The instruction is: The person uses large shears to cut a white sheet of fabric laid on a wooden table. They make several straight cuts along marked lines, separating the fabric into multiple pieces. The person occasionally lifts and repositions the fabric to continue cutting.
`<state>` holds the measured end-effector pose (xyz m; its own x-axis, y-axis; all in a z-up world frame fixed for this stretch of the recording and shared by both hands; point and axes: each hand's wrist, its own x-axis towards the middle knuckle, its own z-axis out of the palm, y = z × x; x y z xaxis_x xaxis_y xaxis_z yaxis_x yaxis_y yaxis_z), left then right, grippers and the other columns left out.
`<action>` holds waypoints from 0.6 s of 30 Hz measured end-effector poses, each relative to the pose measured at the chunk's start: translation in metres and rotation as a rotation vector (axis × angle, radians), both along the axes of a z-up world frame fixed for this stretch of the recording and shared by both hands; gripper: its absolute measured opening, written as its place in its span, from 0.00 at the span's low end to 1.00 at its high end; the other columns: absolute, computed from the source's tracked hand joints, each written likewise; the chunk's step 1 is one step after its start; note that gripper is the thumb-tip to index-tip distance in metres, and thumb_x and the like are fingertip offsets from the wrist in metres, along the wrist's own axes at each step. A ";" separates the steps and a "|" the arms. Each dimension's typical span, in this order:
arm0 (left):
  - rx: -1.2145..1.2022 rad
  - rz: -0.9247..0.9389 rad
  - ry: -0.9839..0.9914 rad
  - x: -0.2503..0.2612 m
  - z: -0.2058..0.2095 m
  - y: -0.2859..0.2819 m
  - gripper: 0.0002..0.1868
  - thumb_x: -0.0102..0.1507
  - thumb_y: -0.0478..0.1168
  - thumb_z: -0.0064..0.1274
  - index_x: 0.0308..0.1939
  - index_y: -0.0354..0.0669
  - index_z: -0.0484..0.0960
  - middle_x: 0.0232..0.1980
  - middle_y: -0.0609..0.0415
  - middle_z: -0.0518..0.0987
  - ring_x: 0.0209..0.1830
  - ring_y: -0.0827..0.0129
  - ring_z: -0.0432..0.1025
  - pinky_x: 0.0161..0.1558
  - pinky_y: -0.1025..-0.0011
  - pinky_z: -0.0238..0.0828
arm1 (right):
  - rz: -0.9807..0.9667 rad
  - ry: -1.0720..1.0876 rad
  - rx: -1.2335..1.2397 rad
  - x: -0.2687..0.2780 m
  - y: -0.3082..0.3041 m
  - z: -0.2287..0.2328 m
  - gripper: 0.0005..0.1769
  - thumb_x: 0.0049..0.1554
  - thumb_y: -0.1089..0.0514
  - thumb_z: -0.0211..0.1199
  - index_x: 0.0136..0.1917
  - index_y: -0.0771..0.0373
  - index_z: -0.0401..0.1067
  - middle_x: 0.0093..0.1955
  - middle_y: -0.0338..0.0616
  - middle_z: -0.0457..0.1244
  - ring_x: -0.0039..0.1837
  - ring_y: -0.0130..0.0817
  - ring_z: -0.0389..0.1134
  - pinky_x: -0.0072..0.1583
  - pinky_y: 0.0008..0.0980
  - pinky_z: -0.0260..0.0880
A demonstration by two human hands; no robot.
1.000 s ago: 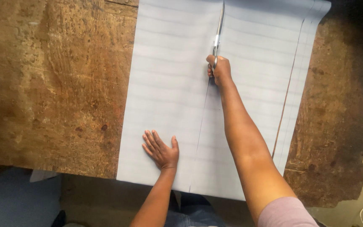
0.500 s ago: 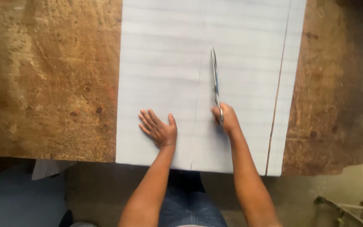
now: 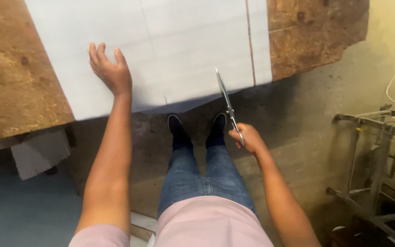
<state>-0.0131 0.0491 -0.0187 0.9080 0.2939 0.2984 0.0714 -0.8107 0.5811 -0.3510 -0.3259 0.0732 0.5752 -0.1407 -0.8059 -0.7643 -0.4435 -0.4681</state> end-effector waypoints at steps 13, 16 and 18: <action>-0.440 -0.632 0.944 -0.305 -0.140 -0.260 0.32 0.63 0.53 0.67 0.68 0.47 0.80 0.60 0.38 0.83 0.65 0.45 0.76 0.66 0.48 0.72 | -0.105 0.010 0.156 0.044 -0.032 -0.014 0.12 0.55 0.52 0.67 0.44 0.63 0.81 0.27 0.56 0.69 0.27 0.41 0.73 0.30 0.37 0.78; -0.451 -0.653 1.010 -0.269 -0.120 -0.319 0.36 0.60 0.54 0.66 0.70 0.46 0.78 0.63 0.37 0.82 0.70 0.45 0.73 0.71 0.48 0.68 | -0.116 0.008 0.197 0.053 -0.038 -0.003 0.17 0.58 0.55 0.60 0.54 0.68 0.79 0.31 0.61 0.70 0.29 0.46 0.75 0.30 0.39 0.80; -0.352 -0.612 1.058 -0.246 -0.069 -0.347 0.34 0.61 0.59 0.63 0.66 0.45 0.81 0.62 0.40 0.83 0.69 0.47 0.74 0.71 0.49 0.69 | -0.123 0.006 0.225 0.052 -0.037 0.000 0.20 0.60 0.56 0.57 0.58 0.72 0.77 0.33 0.65 0.70 0.29 0.47 0.75 0.30 0.40 0.80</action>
<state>-0.2595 -0.2975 -0.0877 0.6690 -0.3401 -0.6609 0.3003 -0.6897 0.6589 -0.2994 -0.3624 0.0730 0.5597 -0.0260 -0.8283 -0.8094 -0.2316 -0.5397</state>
